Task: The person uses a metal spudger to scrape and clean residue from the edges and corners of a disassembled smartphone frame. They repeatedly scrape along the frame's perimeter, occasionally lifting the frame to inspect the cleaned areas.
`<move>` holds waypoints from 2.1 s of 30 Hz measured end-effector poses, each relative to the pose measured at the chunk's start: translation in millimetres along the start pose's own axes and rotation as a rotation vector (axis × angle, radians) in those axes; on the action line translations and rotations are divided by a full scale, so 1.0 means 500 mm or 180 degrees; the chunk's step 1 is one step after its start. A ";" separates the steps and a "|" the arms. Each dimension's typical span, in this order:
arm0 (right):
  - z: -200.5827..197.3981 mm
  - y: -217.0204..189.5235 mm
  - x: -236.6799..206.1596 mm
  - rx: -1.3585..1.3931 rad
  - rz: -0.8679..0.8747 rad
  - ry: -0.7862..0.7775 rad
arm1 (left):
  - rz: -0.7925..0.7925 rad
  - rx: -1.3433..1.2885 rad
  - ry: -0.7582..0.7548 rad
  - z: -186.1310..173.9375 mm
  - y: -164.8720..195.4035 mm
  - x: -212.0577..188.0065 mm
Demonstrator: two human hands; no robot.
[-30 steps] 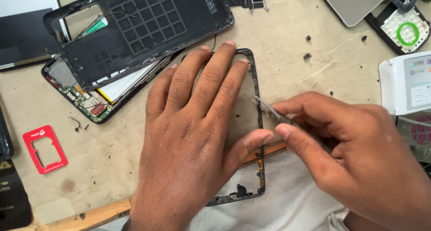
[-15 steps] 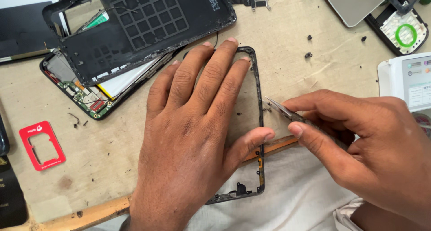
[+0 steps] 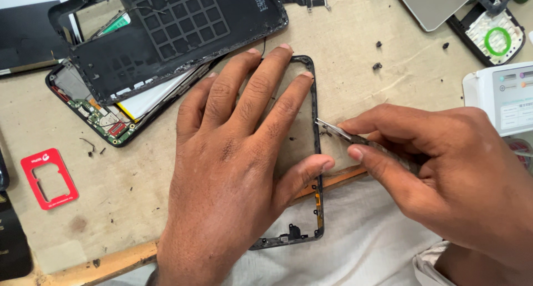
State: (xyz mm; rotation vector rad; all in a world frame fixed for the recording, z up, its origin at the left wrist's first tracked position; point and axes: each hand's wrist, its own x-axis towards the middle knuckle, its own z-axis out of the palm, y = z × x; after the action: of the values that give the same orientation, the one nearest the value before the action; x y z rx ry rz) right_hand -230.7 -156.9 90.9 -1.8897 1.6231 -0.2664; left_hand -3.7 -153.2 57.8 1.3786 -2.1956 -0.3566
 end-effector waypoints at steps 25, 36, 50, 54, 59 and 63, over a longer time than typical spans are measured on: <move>0.002 -0.032 0.000 -0.0806 -0.1297 0.1120 | 0.0000 -0.0112 0.0074 -0.005 -0.002 -0.002; -0.013 -0.024 0.028 -0.0973 -0.1688 0.1004 | 0.0038 -0.0133 0.0069 -0.005 -0.002 -0.003; -0.014 -0.035 0.034 -0.1129 -0.1900 0.0964 | 0.0061 -0.0110 0.0027 -0.002 -0.003 -0.006; -0.022 -0.032 0.031 -0.1663 -0.2159 0.0993 | 0.0048 -0.0129 0.0037 -0.004 0.000 -0.005; -0.032 -0.014 0.042 -0.1812 -0.2264 0.0765 | 0.0017 -0.0131 0.0008 -0.004 0.000 -0.005; -0.037 -0.002 0.041 -0.1537 -0.2251 0.0770 | 0.0027 -0.0154 0.0064 0.000 -0.002 -0.008</move>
State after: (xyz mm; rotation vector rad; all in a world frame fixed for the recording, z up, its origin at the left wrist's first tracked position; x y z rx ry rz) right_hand -235.0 -182.3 100.8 -2.8698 1.1582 -0.4320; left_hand -1.4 -149.9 56.2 1.3410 -2.1618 -0.3883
